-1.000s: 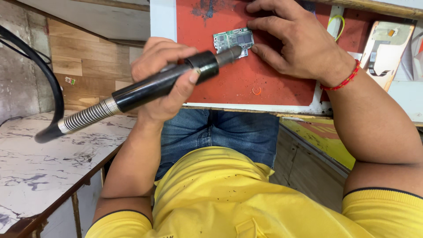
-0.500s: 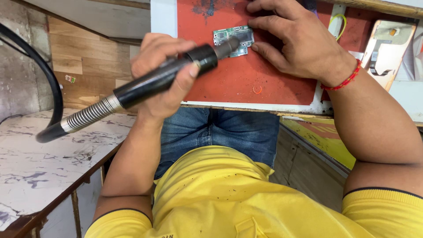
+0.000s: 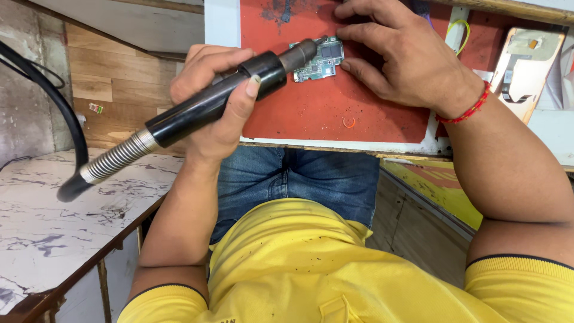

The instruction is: The person uses a hot air gun to apply heat to a small green circuit board placed on a red mat. They hold the board steady with their right hand while directing the hot air with their left hand, focusing on specific components.

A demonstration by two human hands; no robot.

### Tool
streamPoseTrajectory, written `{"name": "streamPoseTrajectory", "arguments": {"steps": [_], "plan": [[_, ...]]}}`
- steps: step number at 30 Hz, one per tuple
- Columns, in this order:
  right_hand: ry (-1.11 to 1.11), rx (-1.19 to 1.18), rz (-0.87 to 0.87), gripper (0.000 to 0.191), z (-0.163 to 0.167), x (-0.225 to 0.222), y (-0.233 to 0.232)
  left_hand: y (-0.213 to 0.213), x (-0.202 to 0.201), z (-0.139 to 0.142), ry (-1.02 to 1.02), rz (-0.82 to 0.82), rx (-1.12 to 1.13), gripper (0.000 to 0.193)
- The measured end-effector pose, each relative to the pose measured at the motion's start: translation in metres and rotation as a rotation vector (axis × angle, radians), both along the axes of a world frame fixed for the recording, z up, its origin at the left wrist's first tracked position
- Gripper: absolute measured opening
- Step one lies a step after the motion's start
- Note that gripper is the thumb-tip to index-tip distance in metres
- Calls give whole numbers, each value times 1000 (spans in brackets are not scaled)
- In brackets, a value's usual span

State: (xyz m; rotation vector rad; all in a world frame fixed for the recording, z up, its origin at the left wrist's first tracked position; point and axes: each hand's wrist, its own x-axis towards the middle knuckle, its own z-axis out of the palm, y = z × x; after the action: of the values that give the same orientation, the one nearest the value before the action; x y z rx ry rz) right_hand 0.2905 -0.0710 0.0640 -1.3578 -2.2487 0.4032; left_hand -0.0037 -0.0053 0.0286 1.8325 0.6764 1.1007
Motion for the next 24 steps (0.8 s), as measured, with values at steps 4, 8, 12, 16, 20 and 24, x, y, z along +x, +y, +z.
{"name": "streamPoseTrajectory", "arguments": {"steps": [4, 8, 12, 16, 20, 24], "plan": [[-2, -19, -19, 33, -3, 3, 0, -1, -1, -3, 6, 6, 33, 35], [-3, -20, -33, 32, -6, 4, -1, 2, 5, -8, -41, 14, -4, 34], [17, -45, -33, 30, -5, 4, 0, 2, 3, -5, -49, -19, -6, 32], [32, -61, -40, 35, -2, 2, 1, 1, 2, 3, -52, -13, -65, 33], [30, -69, -39, 35, 0, 1, 3, 1, 4, 6, -27, 7, 0, 31], [27, -57, -39, 36, 0, 1, 2, 2, 4, 6, -47, -119, 69, 30]]}}
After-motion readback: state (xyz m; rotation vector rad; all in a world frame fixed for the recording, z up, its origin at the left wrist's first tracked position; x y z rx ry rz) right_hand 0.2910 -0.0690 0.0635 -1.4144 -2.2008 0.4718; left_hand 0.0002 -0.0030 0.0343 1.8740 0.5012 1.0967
